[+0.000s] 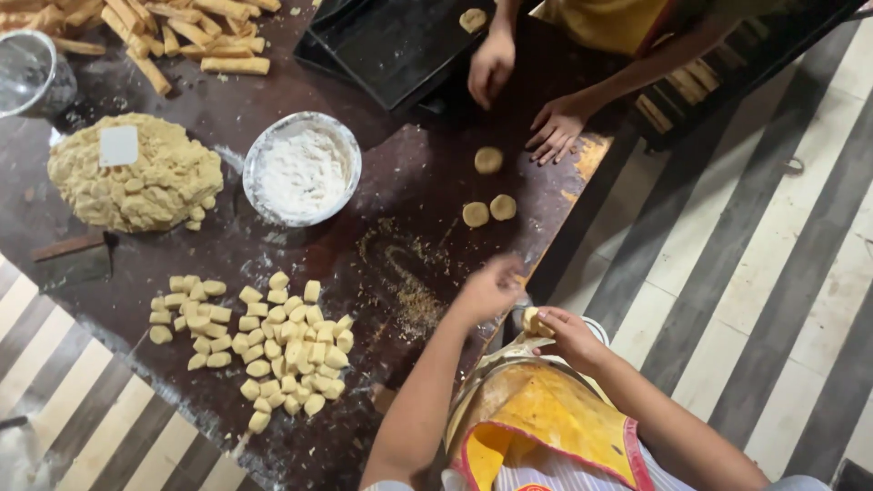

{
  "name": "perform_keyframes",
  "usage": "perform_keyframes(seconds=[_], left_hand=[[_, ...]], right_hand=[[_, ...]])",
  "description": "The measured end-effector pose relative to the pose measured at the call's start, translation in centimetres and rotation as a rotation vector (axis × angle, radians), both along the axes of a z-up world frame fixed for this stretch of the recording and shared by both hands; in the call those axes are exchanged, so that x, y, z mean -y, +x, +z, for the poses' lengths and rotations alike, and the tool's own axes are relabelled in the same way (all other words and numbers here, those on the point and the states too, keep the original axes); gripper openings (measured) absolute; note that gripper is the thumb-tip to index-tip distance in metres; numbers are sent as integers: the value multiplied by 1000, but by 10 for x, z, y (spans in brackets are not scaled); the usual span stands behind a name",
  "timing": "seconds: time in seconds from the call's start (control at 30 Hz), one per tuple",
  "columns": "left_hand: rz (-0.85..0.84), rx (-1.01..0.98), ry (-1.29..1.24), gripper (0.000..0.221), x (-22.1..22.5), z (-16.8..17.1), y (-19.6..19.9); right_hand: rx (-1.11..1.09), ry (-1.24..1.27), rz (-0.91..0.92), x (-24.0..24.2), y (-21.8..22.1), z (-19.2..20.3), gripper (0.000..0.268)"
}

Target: Preparing small circular dough disks by flattening pre-cut dough pieces on a table.

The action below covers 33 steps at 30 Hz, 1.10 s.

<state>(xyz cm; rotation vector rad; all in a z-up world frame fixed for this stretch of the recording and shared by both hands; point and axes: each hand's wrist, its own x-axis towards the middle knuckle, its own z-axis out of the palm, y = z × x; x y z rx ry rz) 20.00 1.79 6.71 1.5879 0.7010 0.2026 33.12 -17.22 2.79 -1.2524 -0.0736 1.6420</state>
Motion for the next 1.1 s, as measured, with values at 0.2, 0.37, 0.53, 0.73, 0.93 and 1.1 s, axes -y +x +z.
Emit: perform_keyframes(seconds=[0.2, 0.37, 0.53, 0.73, 0.93, 1.1], left_hand=[[-85, 120, 540, 55, 55, -8, -66], [268, -13, 533, 40, 40, -10, -115], [603, -206, 769, 45, -6, -15, -137], [498, -320, 856, 34, -12, -49, -143], [678, -311, 818, 43, 60, -42, -211], [702, -522, 505, 57, 59, 15, -215]], right_hand=[[97, 49, 191, -10, -18, -17, 36], [130, 92, 249, -33, -41, -20, 35], [176, 53, 244, -36, -52, -29, 37], [92, 61, 224, -26, -39, -26, 37], [-62, 100, 99, -8, -29, -33, 38], [-139, 38, 13, -5, -35, -36, 43]])
